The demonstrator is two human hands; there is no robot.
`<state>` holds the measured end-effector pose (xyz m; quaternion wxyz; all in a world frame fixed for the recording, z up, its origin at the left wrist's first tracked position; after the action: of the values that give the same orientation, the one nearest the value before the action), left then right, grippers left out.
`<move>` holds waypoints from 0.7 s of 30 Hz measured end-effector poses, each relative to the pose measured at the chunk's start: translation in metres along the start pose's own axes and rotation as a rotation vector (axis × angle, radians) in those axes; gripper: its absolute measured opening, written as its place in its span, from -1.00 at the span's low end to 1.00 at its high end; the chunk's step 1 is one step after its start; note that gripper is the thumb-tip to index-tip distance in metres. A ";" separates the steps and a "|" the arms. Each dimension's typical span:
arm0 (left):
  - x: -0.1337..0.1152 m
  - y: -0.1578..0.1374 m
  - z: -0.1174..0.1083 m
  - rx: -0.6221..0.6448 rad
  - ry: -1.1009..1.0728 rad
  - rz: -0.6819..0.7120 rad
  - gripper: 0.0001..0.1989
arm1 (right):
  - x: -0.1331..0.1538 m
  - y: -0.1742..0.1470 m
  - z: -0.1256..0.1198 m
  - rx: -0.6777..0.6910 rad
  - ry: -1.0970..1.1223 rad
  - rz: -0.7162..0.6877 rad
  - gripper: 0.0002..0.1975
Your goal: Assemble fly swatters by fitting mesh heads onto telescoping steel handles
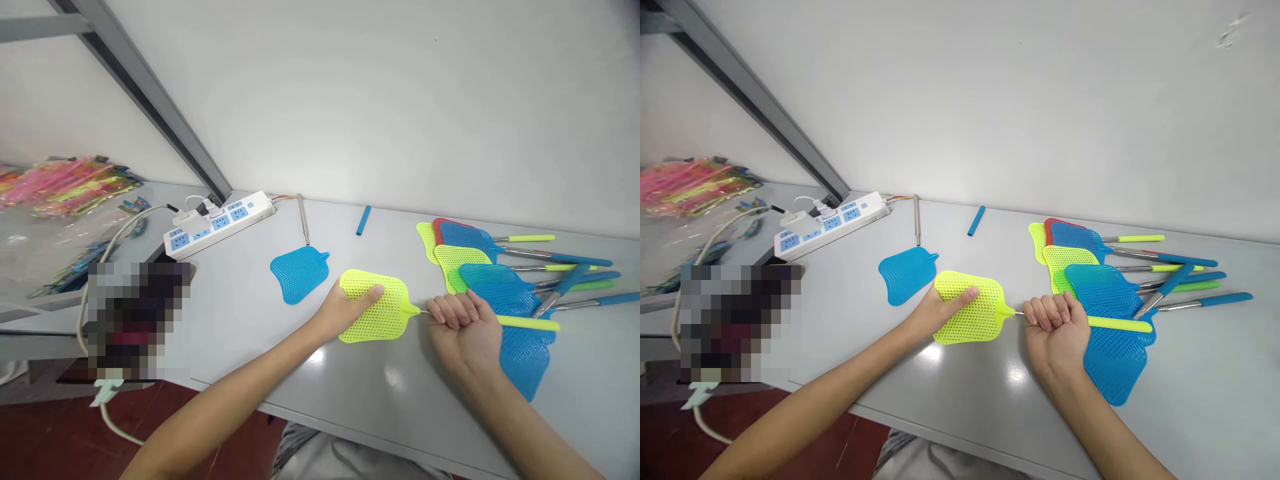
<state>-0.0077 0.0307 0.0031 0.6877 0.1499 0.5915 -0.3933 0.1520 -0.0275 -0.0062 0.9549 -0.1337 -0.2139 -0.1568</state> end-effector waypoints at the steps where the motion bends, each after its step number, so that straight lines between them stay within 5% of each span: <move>1: 0.001 0.000 0.000 0.009 -0.023 -0.005 -0.71 | 0.000 0.000 0.000 0.010 -0.010 -0.003 -0.62; 21: 0.003 0.001 -0.001 0.091 -0.290 -0.042 -0.72 | 0.003 0.005 0.001 -0.072 0.080 0.073 -0.65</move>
<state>-0.0076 0.0311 0.0001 0.7498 0.1102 0.4707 -0.4517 0.1556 -0.0236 -0.0049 0.9623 -0.1692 -0.1649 -0.1348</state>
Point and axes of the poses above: each hand's wrist, its own y-axis towards the middle knuckle, its own z-axis out of the palm, x = y × z, the point moved 1 cm from there along y, towards the middle knuckle, and after that the axes turned 14 degrees about x, right-handed, at the moved point
